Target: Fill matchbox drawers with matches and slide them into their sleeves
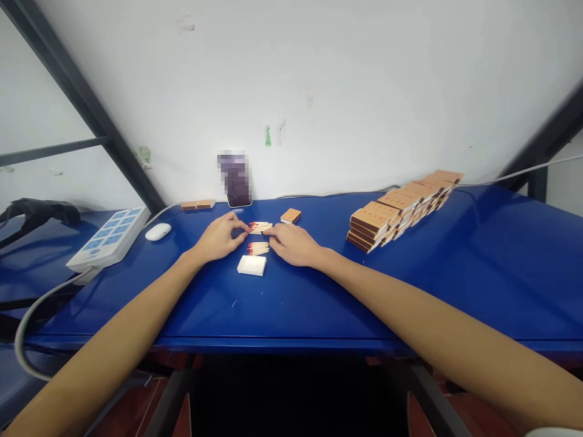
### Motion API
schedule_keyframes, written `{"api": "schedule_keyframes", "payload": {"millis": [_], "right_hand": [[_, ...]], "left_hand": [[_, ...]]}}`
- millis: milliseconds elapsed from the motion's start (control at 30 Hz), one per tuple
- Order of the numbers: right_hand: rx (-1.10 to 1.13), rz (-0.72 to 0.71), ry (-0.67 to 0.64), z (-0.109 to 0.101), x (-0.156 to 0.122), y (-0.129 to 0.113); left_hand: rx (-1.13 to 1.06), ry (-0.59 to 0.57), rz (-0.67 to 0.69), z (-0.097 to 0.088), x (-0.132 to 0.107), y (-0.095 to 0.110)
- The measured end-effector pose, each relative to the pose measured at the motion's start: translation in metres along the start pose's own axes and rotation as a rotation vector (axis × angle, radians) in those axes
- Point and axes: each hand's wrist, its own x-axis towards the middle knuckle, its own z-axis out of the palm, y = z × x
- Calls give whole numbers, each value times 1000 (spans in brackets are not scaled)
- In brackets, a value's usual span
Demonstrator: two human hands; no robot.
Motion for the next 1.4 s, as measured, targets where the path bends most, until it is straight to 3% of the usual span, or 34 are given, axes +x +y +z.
{"api": "schedule_keyframes", "payload": {"millis": [900, 1300, 1400], "right_hand": [[76, -20, -4, -5, -2, -5], [64, -15, 1, -3, 0, -3], [62, -22, -2, -3, -1, -2]], "left_hand": [[-23, -44, 30, -2, 0, 9], [-286, -53, -75, 6, 5, 17], [-294, 4, -132, 8, 6, 16]]}}
